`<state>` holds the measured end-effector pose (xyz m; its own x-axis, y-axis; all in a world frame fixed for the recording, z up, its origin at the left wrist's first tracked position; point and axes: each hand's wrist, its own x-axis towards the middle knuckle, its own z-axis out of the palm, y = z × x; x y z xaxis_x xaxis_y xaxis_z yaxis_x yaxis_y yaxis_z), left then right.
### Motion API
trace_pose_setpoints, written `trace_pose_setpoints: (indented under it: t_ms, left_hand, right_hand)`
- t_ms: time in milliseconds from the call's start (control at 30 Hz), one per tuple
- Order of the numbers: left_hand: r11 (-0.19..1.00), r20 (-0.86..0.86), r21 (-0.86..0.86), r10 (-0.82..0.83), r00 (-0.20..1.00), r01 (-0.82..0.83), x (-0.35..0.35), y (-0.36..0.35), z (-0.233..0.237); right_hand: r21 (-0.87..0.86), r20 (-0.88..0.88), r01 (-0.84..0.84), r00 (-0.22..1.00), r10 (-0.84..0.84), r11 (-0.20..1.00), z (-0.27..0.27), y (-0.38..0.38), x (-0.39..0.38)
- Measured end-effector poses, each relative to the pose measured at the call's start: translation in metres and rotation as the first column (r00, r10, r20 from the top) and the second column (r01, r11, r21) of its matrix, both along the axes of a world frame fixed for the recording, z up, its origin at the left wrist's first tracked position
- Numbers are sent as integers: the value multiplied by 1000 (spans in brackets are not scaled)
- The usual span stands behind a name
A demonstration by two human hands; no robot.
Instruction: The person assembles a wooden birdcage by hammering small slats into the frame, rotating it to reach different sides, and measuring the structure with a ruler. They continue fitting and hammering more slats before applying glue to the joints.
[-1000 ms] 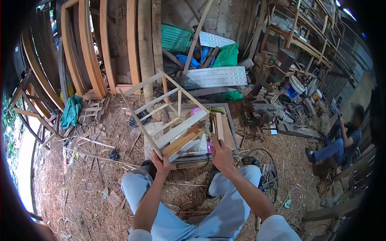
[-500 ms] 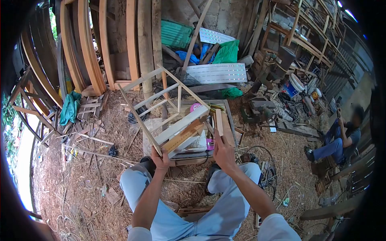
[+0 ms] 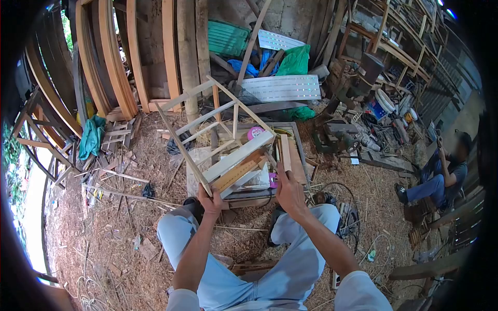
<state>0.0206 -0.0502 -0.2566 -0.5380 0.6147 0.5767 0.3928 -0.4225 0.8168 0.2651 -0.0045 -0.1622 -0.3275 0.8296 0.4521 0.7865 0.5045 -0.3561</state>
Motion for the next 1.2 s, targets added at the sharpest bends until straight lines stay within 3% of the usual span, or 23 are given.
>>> trace_pose_setpoints:
  t_ms: [67,167,233,367,433,600,667,767,867,967,1033,1067,1100,1133,1200]
  left_hand:
    - [996,30,83,14,999,-16,1,5,-1]
    - [998,67,70,-4,998,0,3,6,0]
    - [997,58,80,-13,998,8,2,4,-3]
    - [994,45,110,-19,999,14,1,8,-8]
    - [994,57,106,1,998,-7,1,11,-8]
    - [998,5,48,49,999,-49,1,5,-2]
    - [998,106,55,37,994,-43,2,7,-3]
    - [997,28,61,53,998,-55,3,6,5]
    - [988,119,147,22,993,-39,1,12,-7]
    - [997,65,71,14,998,-19,-1,9,-3]
    - [991,95,133,3,995,-16,-4,17,-2]
    - [982,131,187,-10,991,-15,-6,22,-1]
    - [979,126,202,-4,992,-22,-10,23,11]
    - [991,151,131,-16,988,-4,-14,21,29]
    - [999,182,24,-50,982,46,-35,29,47]
  right_hand:
    - [-22,4,-2,1000,2,1000,1,2,-2]
    - [36,-52,-5,999,7,999,-2,0,2]
    - [-52,-37,-6,999,4,999,-1,1,3]
    - [-70,17,10,1000,-9,998,-6,3,6]
    - [30,-31,1,1000,0,1000,-7,6,4]
    - [28,-25,-18,1000,18,999,-5,9,1]
    - [-5,1,-11,1000,11,1000,-5,10,-3]
    - [10,5,3,1000,-3,1000,-9,8,-2]
    - [23,-95,-20,995,22,1000,-5,11,-5]
    - [15,-39,-14,999,15,1000,-15,11,-2]
    - [111,-342,-30,937,67,993,-18,13,2]
    - [127,-348,-36,934,79,991,-17,14,6]
    - [15,-395,-30,918,34,999,-14,16,12]
    - [-97,-438,-28,899,-17,995,-7,18,13]
    - [-109,-512,-19,858,-40,994,11,26,7]
